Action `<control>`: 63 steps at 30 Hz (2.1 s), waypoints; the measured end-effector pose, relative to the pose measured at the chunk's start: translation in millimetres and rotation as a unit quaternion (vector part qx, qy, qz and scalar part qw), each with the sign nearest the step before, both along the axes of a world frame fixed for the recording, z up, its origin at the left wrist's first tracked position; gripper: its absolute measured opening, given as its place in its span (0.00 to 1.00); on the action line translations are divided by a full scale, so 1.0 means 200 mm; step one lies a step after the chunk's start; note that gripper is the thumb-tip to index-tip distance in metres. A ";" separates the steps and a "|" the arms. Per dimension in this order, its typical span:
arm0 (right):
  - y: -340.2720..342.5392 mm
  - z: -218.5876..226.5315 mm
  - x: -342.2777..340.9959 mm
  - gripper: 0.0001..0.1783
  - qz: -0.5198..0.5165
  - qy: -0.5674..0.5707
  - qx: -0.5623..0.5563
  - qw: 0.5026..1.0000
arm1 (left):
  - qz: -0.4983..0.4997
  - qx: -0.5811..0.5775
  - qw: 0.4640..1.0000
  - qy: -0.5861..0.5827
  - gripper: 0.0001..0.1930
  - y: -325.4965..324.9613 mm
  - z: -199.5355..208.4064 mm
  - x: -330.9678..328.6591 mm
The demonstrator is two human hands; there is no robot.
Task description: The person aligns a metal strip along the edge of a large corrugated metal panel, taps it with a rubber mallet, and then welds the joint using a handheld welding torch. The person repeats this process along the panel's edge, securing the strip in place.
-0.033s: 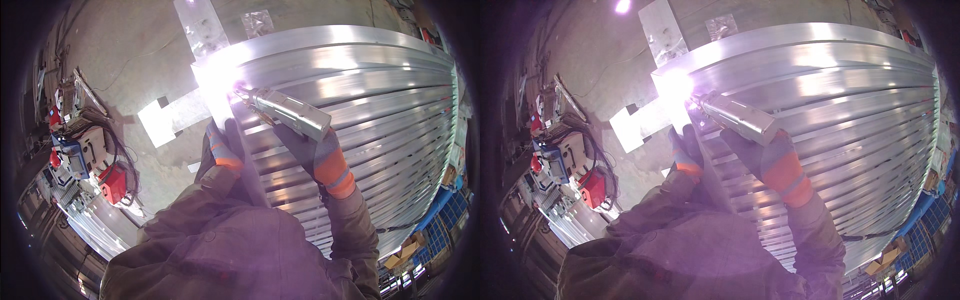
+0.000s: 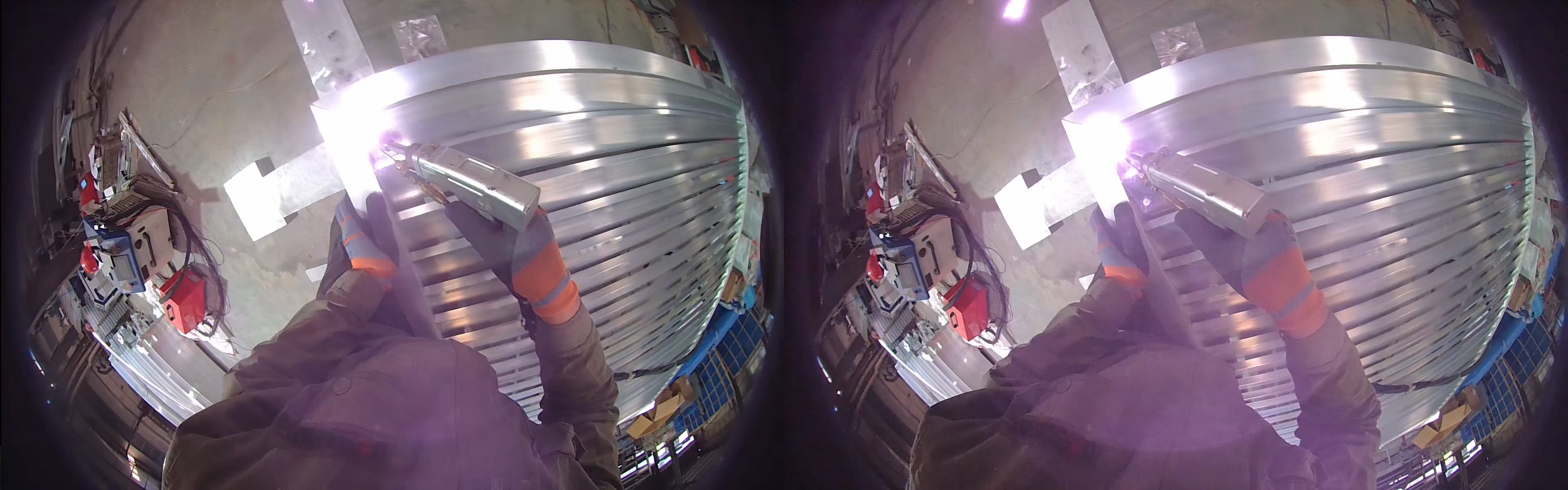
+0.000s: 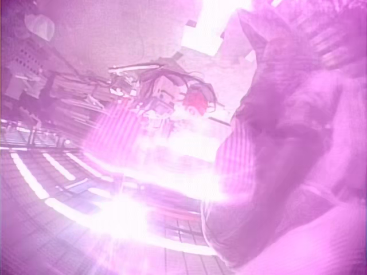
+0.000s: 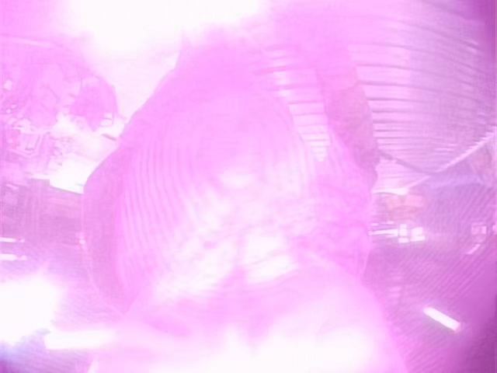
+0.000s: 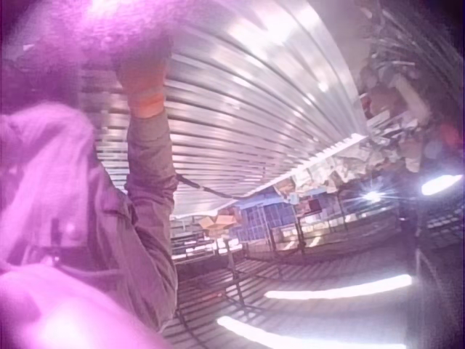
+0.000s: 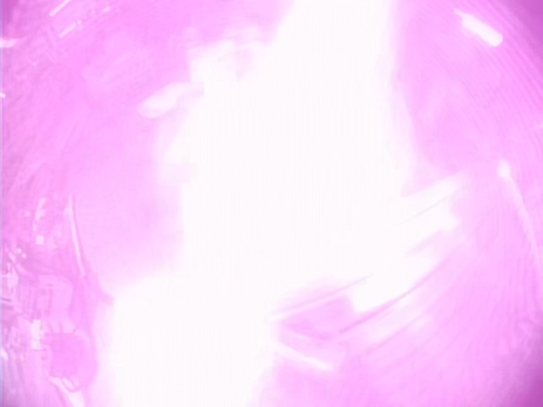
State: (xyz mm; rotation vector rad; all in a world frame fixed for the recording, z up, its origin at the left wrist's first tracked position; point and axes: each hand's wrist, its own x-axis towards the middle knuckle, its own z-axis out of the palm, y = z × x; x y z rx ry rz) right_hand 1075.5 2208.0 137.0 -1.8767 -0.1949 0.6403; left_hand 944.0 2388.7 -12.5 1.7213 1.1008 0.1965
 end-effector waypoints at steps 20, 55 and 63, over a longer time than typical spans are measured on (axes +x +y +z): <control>-0.03 -0.03 0.02 0.18 0.071 -0.077 -0.060 0.993 | -0.010 -0.055 0.998 -0.038 0.25 0.01 0.04 -0.01; -0.09 0.01 0.05 0.19 0.182 -0.138 -0.105 0.968 | -0.063 -0.030 0.996 -0.051 0.30 0.01 0.19 0.07; -0.03 0.10 0.13 0.18 0.202 -0.129 -0.113 0.964 | -0.052 -0.046 0.995 -0.072 0.33 0.01 0.11 0.03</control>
